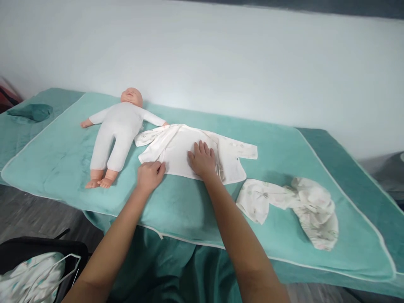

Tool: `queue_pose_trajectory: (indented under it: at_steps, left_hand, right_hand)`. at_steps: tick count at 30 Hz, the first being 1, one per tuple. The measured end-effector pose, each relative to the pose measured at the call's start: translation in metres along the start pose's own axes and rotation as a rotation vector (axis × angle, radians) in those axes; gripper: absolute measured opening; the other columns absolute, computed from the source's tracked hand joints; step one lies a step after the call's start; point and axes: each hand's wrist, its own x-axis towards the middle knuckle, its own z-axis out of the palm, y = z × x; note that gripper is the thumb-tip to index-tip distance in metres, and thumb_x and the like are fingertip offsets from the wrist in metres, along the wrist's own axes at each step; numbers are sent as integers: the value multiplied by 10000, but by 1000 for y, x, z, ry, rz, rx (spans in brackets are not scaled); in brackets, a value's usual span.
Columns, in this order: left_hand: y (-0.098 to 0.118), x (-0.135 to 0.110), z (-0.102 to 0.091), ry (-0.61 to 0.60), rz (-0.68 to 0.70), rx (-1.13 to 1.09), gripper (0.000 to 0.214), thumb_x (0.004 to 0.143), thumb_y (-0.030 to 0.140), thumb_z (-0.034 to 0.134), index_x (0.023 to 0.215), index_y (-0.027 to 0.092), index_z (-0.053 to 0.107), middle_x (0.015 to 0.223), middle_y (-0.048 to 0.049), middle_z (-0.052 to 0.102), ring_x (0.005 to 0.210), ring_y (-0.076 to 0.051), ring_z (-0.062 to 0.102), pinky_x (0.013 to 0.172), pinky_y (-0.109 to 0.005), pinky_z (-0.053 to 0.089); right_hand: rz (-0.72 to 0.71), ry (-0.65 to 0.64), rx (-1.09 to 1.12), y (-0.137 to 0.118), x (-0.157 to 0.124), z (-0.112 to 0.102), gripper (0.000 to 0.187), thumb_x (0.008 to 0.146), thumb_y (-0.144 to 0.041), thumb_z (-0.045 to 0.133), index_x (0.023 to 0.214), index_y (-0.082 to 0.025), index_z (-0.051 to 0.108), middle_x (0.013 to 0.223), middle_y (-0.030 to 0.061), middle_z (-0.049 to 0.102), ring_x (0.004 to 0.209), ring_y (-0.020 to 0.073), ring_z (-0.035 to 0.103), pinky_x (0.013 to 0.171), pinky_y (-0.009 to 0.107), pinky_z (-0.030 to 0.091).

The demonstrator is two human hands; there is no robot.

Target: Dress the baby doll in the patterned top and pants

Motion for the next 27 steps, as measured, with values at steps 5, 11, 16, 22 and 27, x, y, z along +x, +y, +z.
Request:
queue_pose_trajectory:
  at_steps: [5, 11, 16, 22, 27]
  left_hand:
    - [1, -5, -2, 16, -42, -76, 419, 1023, 328, 481, 656, 195, 633, 642, -89, 689, 619, -199, 609, 617, -349, 270]
    - [6, -34, -62, 182, -74, -401, 432, 1025, 320, 497, 613, 214, 571, 610, -33, 640, 641, -168, 599, 661, -324, 414]
    - [-47, -33, -145, 168, -375, -778, 240, 1014, 392, 550, 1035, 259, 749, 1246, -51, 755, 1183, -224, 688, 1017, -375, 531]
    - [-157, -6, -125, -11, -580, -604, 640, 923, 457, 645, 1517, 263, 509, 1716, -82, 332, 1605, -303, 279, 1315, -521, 250]
    - [-184, 21, -86, -49, -696, -778, 782, 908, 520, 669, 1601, 294, 386, 1695, -63, 382, 1580, -303, 345, 1329, -501, 228]
  right_hand:
    - [-29, -11, -30, -12, -23, -2, 684, 1079, -512, 230, 1629, -122, 346, 1730, 152, 252, 1608, 327, 245, 1281, 570, 240]
    - [-511, -119, 184, -23, -75, -17, 625, 1076, -445, 301, 1656, -215, 315, 1732, 70, 248, 1621, 257, 215, 1313, 538, 225]
    - [-447, -431, 817, -49, -58, -49, 468, 1001, -566, 516, 1417, -394, 647, 1586, -15, 535, 1513, 283, 456, 1300, 504, 315]
    - [-225, -177, 1121, -160, 44, -50, 474, 967, -527, 565, 1343, -260, 673, 1469, 68, 644, 1392, 287, 577, 1206, 483, 448]
    - [-219, 27, 614, -239, 138, -30, 626, 1037, -539, 404, 1505, -131, 486, 1647, 199, 413, 1560, 344, 342, 1282, 565, 271]
